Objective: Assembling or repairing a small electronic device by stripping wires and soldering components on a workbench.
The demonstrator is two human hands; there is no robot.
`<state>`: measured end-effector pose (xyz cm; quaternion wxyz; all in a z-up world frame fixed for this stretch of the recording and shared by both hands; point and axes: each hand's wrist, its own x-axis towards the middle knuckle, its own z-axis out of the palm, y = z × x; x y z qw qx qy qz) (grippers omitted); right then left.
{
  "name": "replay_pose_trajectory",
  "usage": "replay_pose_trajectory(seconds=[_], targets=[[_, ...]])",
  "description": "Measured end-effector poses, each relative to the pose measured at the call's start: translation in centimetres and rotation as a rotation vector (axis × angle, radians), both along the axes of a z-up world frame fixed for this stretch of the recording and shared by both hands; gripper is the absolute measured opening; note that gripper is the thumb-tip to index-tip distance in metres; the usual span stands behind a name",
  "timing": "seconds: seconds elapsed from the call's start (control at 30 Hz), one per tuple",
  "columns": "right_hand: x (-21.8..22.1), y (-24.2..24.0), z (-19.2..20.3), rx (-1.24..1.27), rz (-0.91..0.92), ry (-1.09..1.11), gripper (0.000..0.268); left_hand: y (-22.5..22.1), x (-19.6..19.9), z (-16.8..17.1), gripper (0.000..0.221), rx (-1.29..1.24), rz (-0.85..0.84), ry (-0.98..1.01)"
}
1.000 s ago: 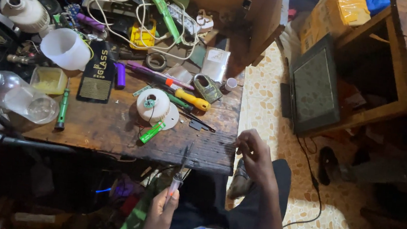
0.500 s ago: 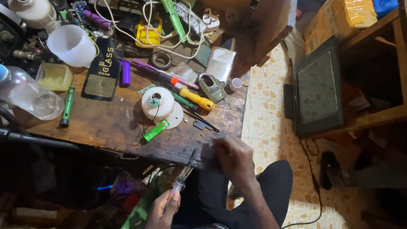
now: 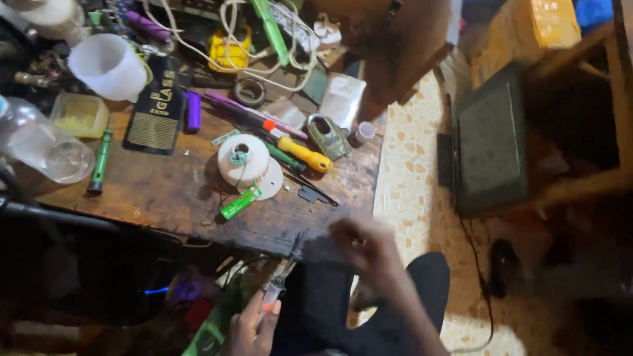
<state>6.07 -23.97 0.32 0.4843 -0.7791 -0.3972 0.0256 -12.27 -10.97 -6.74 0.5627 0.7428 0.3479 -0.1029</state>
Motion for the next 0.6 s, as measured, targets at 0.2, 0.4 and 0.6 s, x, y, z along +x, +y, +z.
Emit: replay_pose_trajectory(seconds=[0.2,0.4,0.6], targets=[[-0.2,-0.3,-2.0,-0.031,-0.012,0.047,0.013,-0.4,-0.2,-0.2,0.041,0.07,-0.004,-0.06],[0.0,0.2,-0.9,-0.042,-0.064,0.062,0.012,-0.4,-0.1,-1.3,0.046,0.047,-0.043,0.014],[-0.3,0.6,0.3,-0.129,-0.088,0.057,0.005,-0.4,-0.2,-1.1,0.028,0.12,-0.048,-0.125]])
